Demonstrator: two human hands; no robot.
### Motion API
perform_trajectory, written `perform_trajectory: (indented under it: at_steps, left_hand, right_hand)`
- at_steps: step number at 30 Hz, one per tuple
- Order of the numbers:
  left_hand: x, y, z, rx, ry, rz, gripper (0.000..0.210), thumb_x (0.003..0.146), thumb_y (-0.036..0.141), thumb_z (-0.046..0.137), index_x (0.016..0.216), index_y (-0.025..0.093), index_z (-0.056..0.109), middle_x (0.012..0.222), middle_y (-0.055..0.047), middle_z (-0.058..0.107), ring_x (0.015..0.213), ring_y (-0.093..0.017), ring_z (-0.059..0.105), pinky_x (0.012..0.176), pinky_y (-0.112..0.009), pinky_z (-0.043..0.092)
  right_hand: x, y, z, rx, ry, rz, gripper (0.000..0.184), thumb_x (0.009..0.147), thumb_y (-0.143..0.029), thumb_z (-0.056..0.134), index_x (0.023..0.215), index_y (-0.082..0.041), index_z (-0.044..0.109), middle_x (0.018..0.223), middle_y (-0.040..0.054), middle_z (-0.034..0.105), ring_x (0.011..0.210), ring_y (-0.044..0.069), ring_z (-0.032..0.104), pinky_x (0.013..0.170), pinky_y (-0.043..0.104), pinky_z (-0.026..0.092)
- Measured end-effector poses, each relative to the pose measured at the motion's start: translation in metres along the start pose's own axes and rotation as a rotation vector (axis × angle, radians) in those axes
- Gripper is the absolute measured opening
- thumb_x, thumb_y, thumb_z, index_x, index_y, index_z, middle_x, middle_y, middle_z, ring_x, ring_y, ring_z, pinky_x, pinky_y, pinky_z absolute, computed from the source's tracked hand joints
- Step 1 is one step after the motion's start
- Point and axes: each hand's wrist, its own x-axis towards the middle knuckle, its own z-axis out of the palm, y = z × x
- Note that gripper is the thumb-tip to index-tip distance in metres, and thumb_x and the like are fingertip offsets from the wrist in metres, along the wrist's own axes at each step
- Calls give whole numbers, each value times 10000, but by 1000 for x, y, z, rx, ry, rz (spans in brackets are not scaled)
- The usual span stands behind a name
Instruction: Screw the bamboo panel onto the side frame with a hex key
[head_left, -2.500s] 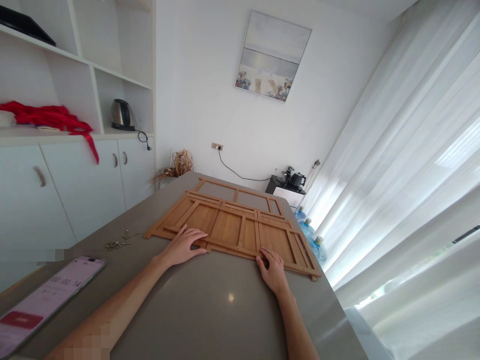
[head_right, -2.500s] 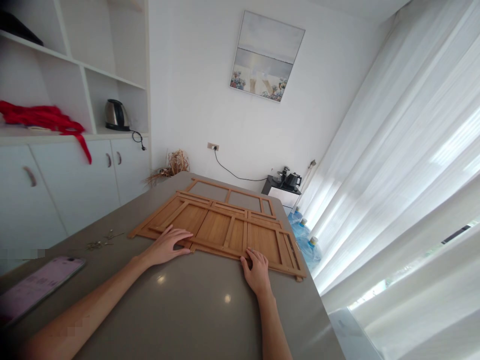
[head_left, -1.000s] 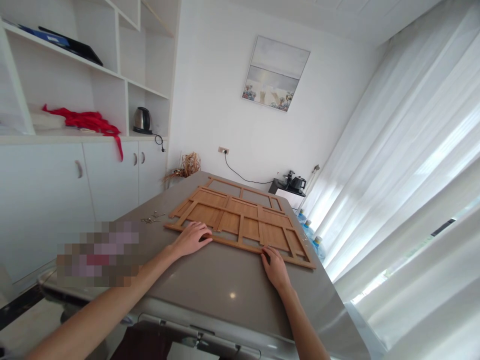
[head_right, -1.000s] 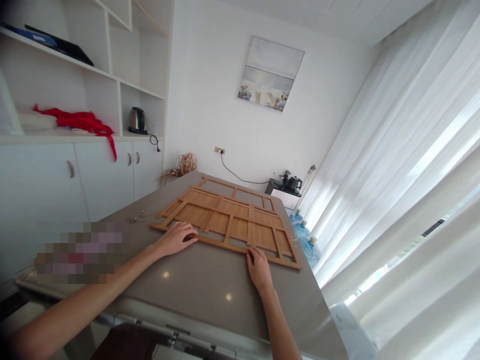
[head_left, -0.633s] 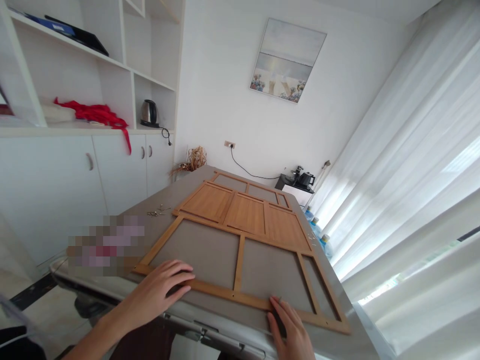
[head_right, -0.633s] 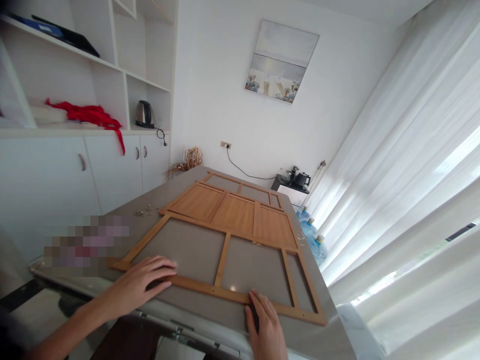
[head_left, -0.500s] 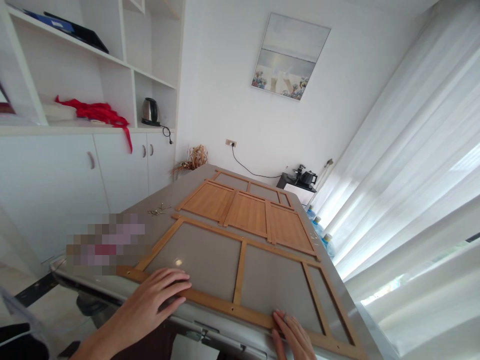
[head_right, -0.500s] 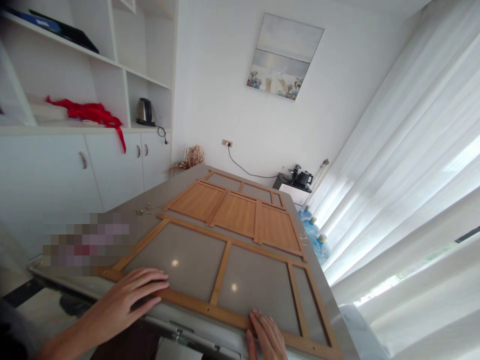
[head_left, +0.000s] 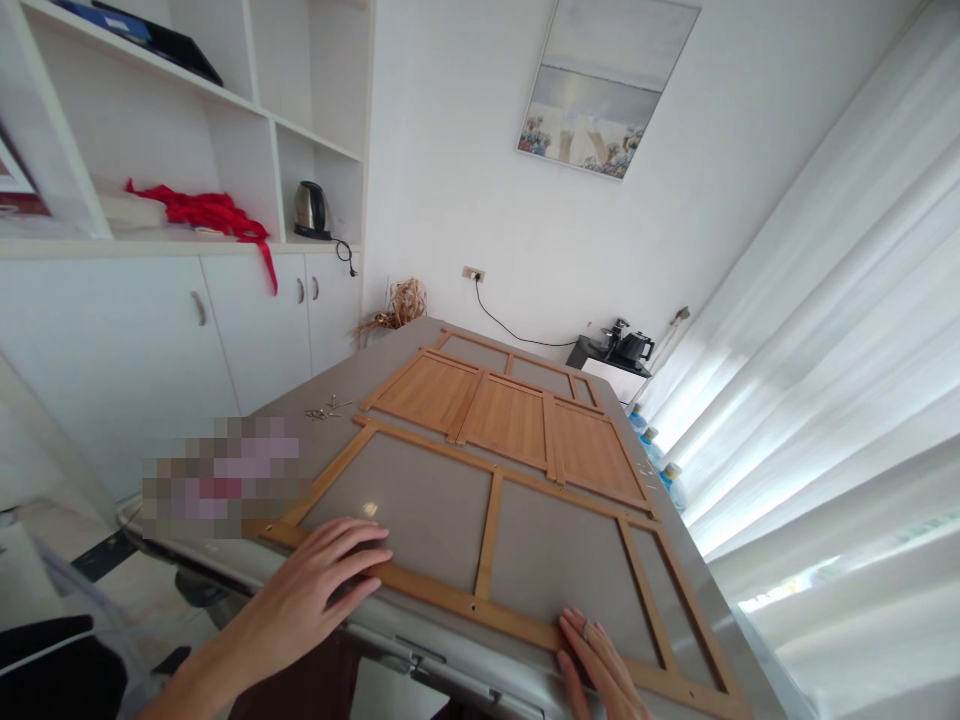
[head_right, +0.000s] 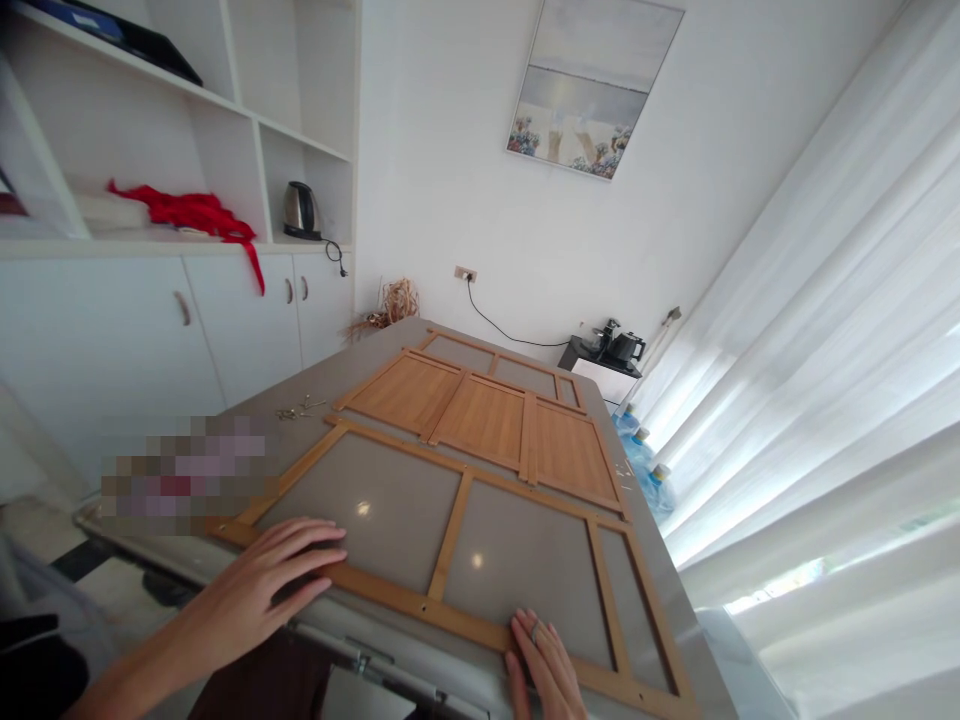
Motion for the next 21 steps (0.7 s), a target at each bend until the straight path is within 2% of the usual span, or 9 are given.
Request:
perform_trajectory:
  at_steps: [3,7,11,17,21]
  left_hand:
    - [10,-2,1,-8,1,-16,291,1019,380,633,1302,373,698,1403,9,657,1325,-233,586,1119,-387,513]
    - [18,-6,4,-15,6,-36,270,1020,405,624,1268,359,720,1378,-11,673,1322,-249,590,1138,-420,501]
    - [18,-6,5,-20,1,-56,259,1013,425,628,1249,378,726,1365,10,681,1311,-250,600,1140,-429,499]
    - [15,-1,5,-6,26,-73,282,1014,432,624,1268,356,721,1366,-10,684,1278,-257,616,1102,-420,521]
    - [20,-2,7,-8,18,-73,277,1033,427,594,1270,350,715,1351,-18,689,1285,-263,609,1136,-465,488]
  right_hand:
    - [7,3,4,-19,-46,30,323,1029,-381,553,1273,-295,745,1289,6,745,1200,240,722,1071,376,581]
    - [16,7,3,-38,-105,34,336,1033,-409,535,1256,-294,758,1280,22,748,1191,253,727,1065,393,586]
    - [21,12,-4,-39,-173,-13,311,987,-434,617,1225,-307,773,1263,20,754,1169,255,737,1029,380,607]
    - [22,6,-8,-66,-180,0,298,1019,-400,570,1219,-316,775,1205,3,771,1073,232,775,957,334,634]
    - [26,3,-6,-69,-195,15,310,1009,-396,603,1262,-300,755,1277,-1,744,1153,234,745,1001,323,602]
